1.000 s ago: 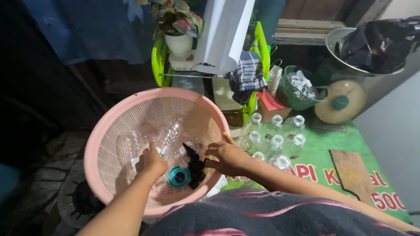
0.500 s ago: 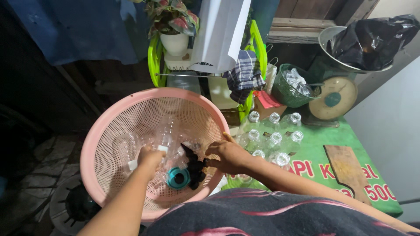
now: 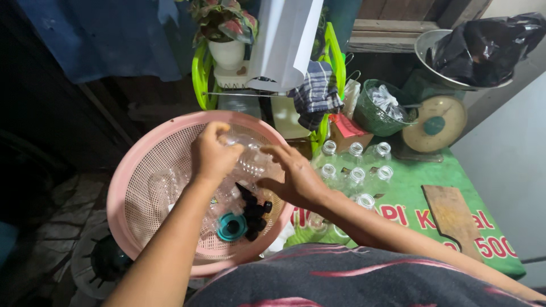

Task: The person removes plastic bottles from a pink colander and places them on a green table. The person handles the bottles one by one, occasionally wiping them with a white cloth before setting them down.

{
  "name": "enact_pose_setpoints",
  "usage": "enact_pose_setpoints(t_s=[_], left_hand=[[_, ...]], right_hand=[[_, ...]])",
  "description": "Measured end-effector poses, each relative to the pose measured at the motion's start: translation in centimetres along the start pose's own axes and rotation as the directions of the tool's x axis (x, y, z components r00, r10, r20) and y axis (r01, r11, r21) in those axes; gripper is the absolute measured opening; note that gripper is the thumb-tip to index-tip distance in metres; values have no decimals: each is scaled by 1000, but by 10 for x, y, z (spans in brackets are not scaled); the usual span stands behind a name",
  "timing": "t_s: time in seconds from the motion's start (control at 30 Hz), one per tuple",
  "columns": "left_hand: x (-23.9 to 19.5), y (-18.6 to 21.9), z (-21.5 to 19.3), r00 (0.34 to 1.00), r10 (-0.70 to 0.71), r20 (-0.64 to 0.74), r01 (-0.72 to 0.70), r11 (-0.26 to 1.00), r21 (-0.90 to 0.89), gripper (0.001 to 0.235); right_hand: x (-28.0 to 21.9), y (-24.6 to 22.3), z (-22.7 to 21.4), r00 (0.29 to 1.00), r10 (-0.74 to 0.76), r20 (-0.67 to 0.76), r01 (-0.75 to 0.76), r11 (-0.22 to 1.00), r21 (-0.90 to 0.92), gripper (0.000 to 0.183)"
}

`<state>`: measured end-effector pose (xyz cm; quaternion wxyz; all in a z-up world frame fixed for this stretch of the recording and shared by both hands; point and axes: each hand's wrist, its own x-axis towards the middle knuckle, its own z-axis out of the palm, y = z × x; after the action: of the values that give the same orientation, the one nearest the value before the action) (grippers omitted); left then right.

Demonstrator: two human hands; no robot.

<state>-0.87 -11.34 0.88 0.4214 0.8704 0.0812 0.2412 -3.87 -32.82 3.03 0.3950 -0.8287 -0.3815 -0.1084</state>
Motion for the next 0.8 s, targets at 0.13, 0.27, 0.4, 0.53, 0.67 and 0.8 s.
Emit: enact_pose_setpoints(t_s=[0.13, 0.27, 0.4, 0.53, 0.67, 0.8], left_hand=[[-10, 57, -1, 946, 324, 8, -320, 939, -130, 44], [-18, 106, 4, 863, 505, 10, -503, 861, -75, 49], [-26, 145, 11, 775, 631, -23, -625, 761, -172, 54], [-32, 181, 24, 763, 646, 10, -580, 693, -428, 49], [-43, 198, 37, 820, 540, 188, -407, 782, -473, 46], [-53, 200, 55, 808, 551, 209, -414, 783, -465, 42]], right_hand=[[8, -16, -21, 986, -48, -158, 44, 999, -32, 68], [12, -21, -44, 948, -119, -295, 88, 989, -117, 56], [5, -22, -72, 926, -45, -375, -8, 990, -140, 51], [-8, -15, -107, 896, -30, -443, -65, 978, -198, 45], [-24, 2, -156, 892, 5, -452, -108, 973, -202, 38], [-49, 19, -200, 865, 187, -467, -311, 928, -205, 39]])
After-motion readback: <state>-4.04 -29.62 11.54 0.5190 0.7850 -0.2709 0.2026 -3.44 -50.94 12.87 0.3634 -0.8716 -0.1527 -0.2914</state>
